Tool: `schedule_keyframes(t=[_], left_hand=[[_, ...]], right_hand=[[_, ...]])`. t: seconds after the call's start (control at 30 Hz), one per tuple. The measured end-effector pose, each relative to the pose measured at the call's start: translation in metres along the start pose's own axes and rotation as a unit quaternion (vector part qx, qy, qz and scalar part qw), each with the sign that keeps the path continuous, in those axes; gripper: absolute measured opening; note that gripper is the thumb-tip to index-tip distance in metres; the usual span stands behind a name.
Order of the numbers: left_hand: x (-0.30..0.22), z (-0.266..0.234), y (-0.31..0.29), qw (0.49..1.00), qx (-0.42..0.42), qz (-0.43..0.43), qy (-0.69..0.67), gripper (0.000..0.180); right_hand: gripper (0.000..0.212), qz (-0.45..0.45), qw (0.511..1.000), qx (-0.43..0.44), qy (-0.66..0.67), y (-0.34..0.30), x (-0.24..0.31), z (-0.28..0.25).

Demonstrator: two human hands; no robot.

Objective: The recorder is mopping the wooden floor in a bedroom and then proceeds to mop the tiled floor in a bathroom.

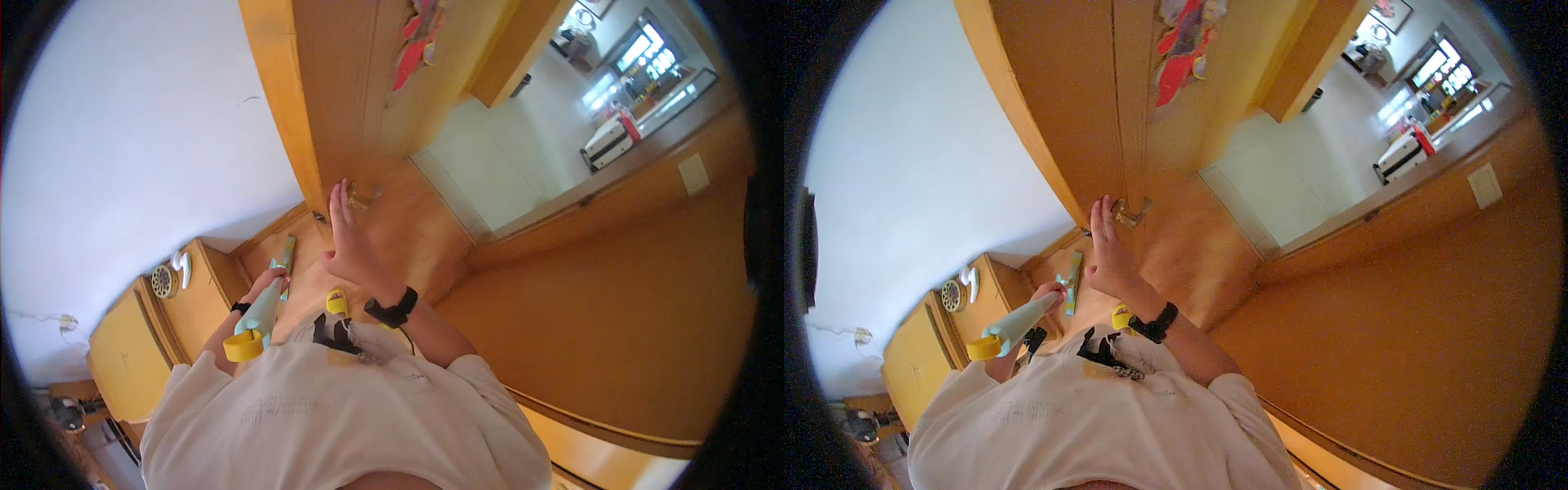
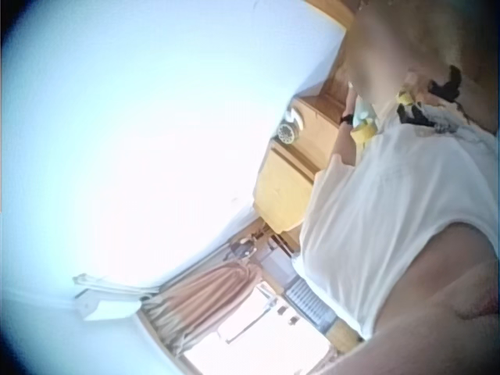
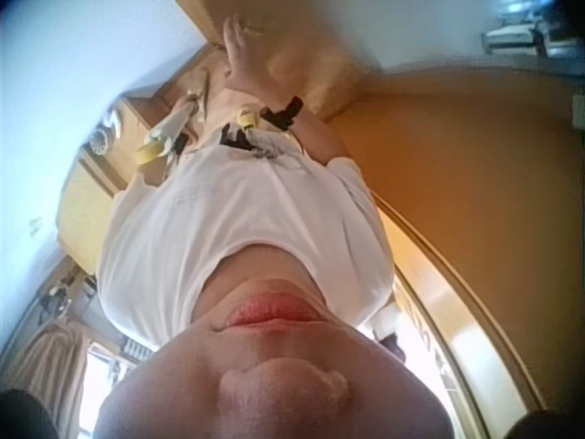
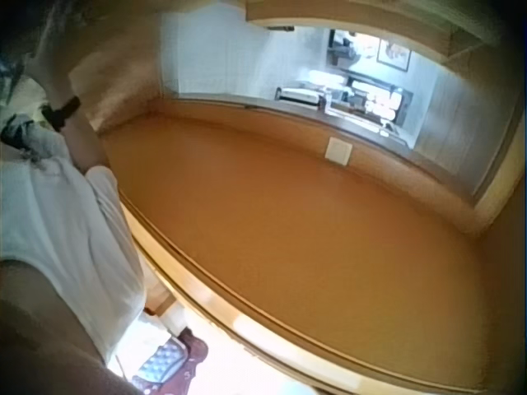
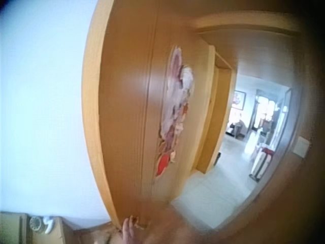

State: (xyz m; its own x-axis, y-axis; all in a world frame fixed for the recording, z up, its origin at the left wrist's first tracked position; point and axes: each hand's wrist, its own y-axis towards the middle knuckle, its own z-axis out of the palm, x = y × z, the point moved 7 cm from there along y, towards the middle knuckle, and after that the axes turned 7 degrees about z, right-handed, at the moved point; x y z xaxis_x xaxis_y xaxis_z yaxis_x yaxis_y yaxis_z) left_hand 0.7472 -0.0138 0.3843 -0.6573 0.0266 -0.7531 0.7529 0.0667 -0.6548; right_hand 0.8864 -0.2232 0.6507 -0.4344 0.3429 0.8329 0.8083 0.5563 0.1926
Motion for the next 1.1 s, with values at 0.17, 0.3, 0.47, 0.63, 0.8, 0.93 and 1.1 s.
schedule_keyframes(t=[0.17, 0.3, 0.47, 0.63, 0.8, 0.93, 1.1], left_hand=[[-0.020, 0.000, -0.017, 0.997, -0.051, -0.017, -0.055, 0.021], [-0.012, -0.016, -0.014, 0.995, -0.040, 0.002, -0.088, 0.019], [-0.002, -0.071, -0.005, 0.979, -0.041, 0.150, 0.130, 0.014], [-0.016, -0.091, -0.029, 0.973, -0.072, 0.195, 0.103, 0.012], [-0.043, -0.102, -0.066, 0.963, -0.117, 0.191, 0.149, 0.024], [-0.047, -0.119, -0.059, 0.937, -0.165, 0.270, 0.149, 0.016], [-0.047, -0.124, -0.041, 0.923, -0.236, 0.273, 0.133, 0.016]], right_hand=[[0.094, -0.023, 0.999, 0.011, -0.022, 0.011, 0.008, 0.019], [0.096, -0.033, 0.999, 0.018, 0.006, 0.023, 0.014, 0.037], [0.095, -0.059, 0.996, 0.056, -0.036, 0.056, 0.028, 0.056], [0.090, -0.101, 0.980, 0.075, -0.155, 0.091, 0.000, 0.088], [0.078, -0.129, 0.951, 0.036, -0.279, 0.117, -0.024, 0.145], [0.072, -0.127, 0.961, 0.069, -0.235, 0.158, -0.019, 0.182], [0.067, -0.180, 0.937, 0.104, -0.280, 0.200, -0.028, 0.212]])
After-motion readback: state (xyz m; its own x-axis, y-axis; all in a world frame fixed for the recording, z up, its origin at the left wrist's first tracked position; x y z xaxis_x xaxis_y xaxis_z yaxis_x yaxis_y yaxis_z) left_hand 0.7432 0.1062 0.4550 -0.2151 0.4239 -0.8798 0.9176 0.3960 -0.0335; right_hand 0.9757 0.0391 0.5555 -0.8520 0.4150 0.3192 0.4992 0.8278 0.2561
